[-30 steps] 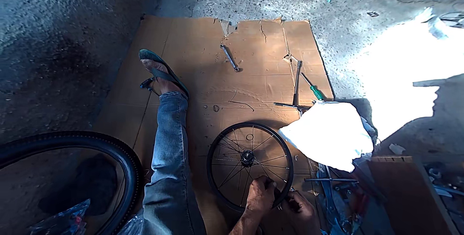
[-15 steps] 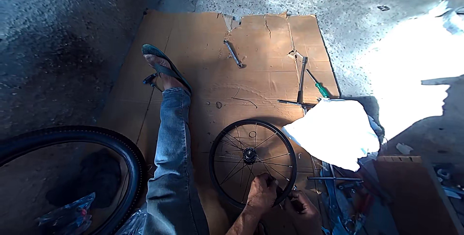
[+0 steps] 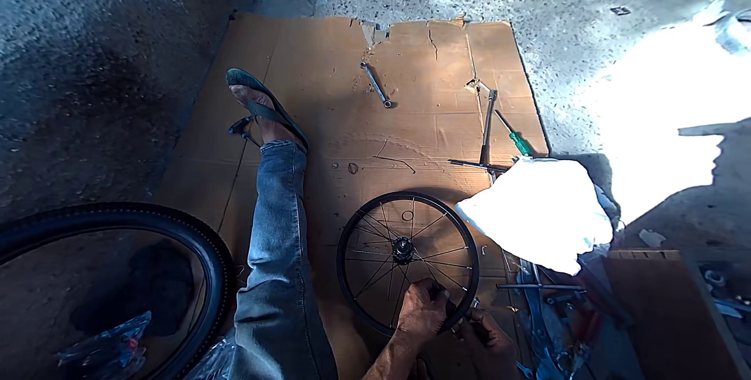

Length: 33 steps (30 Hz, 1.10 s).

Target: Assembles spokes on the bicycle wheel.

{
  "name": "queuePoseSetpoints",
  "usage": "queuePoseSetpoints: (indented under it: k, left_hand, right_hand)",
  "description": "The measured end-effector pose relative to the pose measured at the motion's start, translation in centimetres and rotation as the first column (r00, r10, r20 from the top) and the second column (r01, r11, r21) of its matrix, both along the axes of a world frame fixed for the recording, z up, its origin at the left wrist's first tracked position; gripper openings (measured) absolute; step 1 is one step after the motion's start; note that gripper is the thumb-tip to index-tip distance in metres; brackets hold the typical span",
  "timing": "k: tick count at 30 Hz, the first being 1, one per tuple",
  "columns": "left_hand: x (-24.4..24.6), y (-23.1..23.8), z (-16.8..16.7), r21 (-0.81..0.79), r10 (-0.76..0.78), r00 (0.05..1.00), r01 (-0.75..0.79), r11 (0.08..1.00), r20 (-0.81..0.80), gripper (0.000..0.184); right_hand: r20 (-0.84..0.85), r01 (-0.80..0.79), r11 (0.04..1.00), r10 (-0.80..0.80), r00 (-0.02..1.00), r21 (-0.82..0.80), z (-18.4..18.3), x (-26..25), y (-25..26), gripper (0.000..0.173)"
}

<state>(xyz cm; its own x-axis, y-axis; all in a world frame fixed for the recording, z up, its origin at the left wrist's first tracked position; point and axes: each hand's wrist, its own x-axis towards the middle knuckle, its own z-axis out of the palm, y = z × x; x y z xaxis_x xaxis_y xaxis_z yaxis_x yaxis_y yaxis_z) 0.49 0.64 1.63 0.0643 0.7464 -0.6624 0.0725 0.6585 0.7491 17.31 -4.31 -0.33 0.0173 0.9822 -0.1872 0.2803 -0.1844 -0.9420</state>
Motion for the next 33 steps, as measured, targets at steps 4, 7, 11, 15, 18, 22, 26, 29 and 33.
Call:
queuePoseSetpoints:
  k: [4, 7, 11, 15, 18, 22, 26, 29, 33]
  left_hand:
    - [0.0, -0.1, 0.0, 0.003, 0.023, 1.0, -0.023, 1.0, 0.015, 0.016]
    - [0.0, 0.0, 0.1, -0.015, 0.027, 0.999, -0.026, 1.0, 0.027, 0.015]
    - [0.1, 0.0, 0.2, -0.025, 0.023, 1.0, -0.023, 0.999, 0.014, 0.016]
    - [0.0, -0.1, 0.2, -0.026, 0.031, 1.0, -0.031, 0.999, 0.006, 0.016]
    - [0.2, 0.0, 0.7, -0.047, 0.071, 0.997, -0.072, 0.996, -0.018, 0.02]
    - [0.6, 0.1, 1.3, -0.069, 0.082, 0.995, -0.086, 0.994, -0.056, 0.029]
    - [0.5, -0.1, 1.3, -0.044, 0.031, 0.989, -0.038, 0.998, -0.144, 0.034]
    - [0.6, -0.1, 3.6, 0.0, -0.2, 0.837, 0.232, 0.973, -0.509, 0.043]
    - [-0.2, -0.7, 1.9, 0.315, -0.076, 0.412, 0.793, 0.522, -0.908, 0.02]
  right_hand:
    - [-0.061, 0.012, 0.999, -0.014, 0.998, -0.036, -0.2, -0.1, -0.1, 0.012]
    - [-0.084, 0.015, 0.998, -0.021, 0.996, -0.067, 0.0, -0.1, 0.0, 0.012]
    - [-0.104, 0.046, 0.992, -0.059, 0.993, -0.121, 0.4, -0.5, 0.0, 0.011]
    - [-0.115, 0.049, 0.989, -0.065, 0.991, -0.138, 0.3, -0.5, -0.3, 0.013]
    - [-0.101, 0.036, 0.997, -0.042, 0.994, -0.065, -0.7, -0.1, -0.3, 0.015]
    - [-0.177, 0.074, 0.997, -0.074, 0.981, -0.01, -1.7, -0.2, -0.3, 0.014]
    - [-0.299, 0.12, 0.982, -0.16, 0.941, -0.147, -0.3, -1.2, -0.2, 0.015]
    - [-0.29, 0.091, 0.985, -0.13, 0.948, -0.144, -0.4, -0.8, -0.1, 0.015]
    - [-0.324, 0.087, 0.99, -0.12, 0.938, -0.114, -0.3, -0.6, 0.3, 0.015]
